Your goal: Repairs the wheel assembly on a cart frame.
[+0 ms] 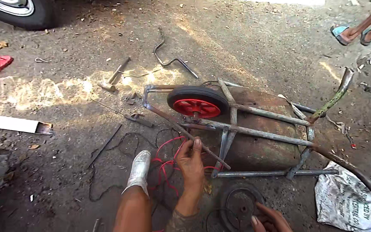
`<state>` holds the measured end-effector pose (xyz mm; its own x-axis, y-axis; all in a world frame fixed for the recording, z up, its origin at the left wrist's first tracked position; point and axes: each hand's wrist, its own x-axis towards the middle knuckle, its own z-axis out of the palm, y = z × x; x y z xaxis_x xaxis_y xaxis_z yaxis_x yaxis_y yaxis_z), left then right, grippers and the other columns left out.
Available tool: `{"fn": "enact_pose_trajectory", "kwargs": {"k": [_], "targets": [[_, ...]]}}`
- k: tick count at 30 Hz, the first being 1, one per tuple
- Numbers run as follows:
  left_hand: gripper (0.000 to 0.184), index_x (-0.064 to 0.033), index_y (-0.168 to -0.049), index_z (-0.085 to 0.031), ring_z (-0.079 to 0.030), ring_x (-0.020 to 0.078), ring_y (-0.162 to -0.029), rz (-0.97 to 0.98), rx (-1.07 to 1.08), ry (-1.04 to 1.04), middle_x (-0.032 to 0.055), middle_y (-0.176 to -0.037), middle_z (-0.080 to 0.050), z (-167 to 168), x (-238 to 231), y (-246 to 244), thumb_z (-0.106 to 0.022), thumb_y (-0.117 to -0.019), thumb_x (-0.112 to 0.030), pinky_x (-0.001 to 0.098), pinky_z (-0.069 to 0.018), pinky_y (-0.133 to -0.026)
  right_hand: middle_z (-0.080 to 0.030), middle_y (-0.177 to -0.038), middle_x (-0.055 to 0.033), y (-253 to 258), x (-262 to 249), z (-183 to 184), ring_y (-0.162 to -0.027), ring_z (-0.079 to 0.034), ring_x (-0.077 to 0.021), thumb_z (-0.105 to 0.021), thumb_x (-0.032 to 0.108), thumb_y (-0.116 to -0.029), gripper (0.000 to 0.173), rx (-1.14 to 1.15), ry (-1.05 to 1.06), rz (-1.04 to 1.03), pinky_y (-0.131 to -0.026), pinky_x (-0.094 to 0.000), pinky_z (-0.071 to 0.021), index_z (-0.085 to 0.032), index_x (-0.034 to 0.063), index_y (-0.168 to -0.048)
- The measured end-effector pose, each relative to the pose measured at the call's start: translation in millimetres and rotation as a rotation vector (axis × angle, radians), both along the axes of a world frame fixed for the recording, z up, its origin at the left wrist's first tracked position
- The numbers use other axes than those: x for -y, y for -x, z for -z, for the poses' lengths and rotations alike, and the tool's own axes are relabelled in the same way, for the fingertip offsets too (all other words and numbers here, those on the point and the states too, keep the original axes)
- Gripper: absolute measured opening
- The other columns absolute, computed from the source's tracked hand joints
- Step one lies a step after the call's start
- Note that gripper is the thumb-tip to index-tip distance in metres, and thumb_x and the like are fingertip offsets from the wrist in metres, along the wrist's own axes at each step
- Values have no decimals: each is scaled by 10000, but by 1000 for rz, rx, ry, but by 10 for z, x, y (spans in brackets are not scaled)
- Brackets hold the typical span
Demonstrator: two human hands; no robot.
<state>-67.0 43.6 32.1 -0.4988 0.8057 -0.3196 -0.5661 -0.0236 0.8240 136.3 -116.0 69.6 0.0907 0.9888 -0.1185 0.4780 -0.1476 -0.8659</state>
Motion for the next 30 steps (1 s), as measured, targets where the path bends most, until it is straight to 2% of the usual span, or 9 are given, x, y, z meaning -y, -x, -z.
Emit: {"fn": "enact_pose_trajectory", "kwargs": {"k": [3, 6, 14, 16, 18, 21, 23, 26, 30], "targets": [[82, 60, -1003, -671, -723, 223, -690, 76, -3, 138, 142, -845, -710, -165, -46, 223, -628, -997, -10, 380, -645, -597, -679, -1091, -187, 590, -545, -200, -885, -665, -161, -720, 162, -921, 285, 275, -148, -44, -730, -271, -573, -745, -9, -1148], [77, 58, -982, -677, -727, 225, -692, 158, -2, 221, 140, -839, -711, -257, -47, 447, -642, -989, -10, 398, -654, -605, -716, -1131, -95, 1085, -1119, -188, -1004, -684, -179, -683, 238, -905, 292, 407, -227, -135, -813, -305, -586, -775, 101, -1146], [92, 48, -993, -732, -734, 185, -738, 316, -60, 353, 115, -856, -742, -175, -393, 1259, -684, -964, -25, 362, -654, -701, -747, -968, -59, 2058, -1925, 33, -810, -726, -196, -696, 152, -892, 223, 490, -67, -303, -703, -386, -619, -765, 78, -1091], [230, -8, -1123, -730, -730, 154, -761, 417, -333, 412, 90, -930, -755, -108, -555, 1505, -767, -916, -101, 324, -633, -682, -739, -941, -62, 2202, -2085, 145, -790, -722, -194, -699, 144, -883, 187, 532, -40, -261, -687, -384, -618, -779, 81, -1040], [467, -28, -1292, -658, -667, 185, -922, 530, -837, 392, 108, -1098, -682, -66, -676, 1750, -772, -902, -258, 357, -573, -794, -736, -932, -94, 2301, -2253, 238, -799, -726, -242, -707, 113, -884, 163, 584, 25, -228, -688, -440, -612, -782, 64, -1021], [261, -58, -1164, -731, -671, 304, -1074, 620, -1341, 26, 128, -1123, -720, 20, -866, 1988, -637, -963, -195, 474, -531, -929, -733, -920, -120, 2385, -2458, 312, -833, -728, -290, -708, 96, -893, 148, 639, 75, -225, -703, -481, -603, -789, 55, -1009], [271, -97, -1159, -737, -643, 323, -1224, 848, -1449, -188, 112, -1221, -716, 23, -983, 2004, -590, -935, -54, 523, -469, -1087, -729, -893, -117, 2410, -2524, 312, -844, -723, -293, -689, 87, -897, 131, 646, 40, -241, -697, -466, -596, -796, 63, -969], [303, -59, -1233, -690, -610, 327, -1294, 1181, -1500, -198, 130, -1279, -692, 3, -1156, 1883, -573, -955, -32, 586, -338, -1193, -724, -872, -115, 2398, -2593, 299, -853, -714, -283, -648, 57, -887, 122, 626, -57, -267, -698, -420, -586, -765, 51, -857], [230, -86, -1199, -680, -660, 312, -1104, 1325, -1449, -157, 124, -1094, -704, 83, -1343, 1785, -562, -1001, -85, 523, -447, -1039, -748, -963, -100, 2297, -2633, 307, -923, -716, -258, -643, 50, -899, 144, 615, -87, -250, -779, -391, -592, -783, 68, -927]]}}
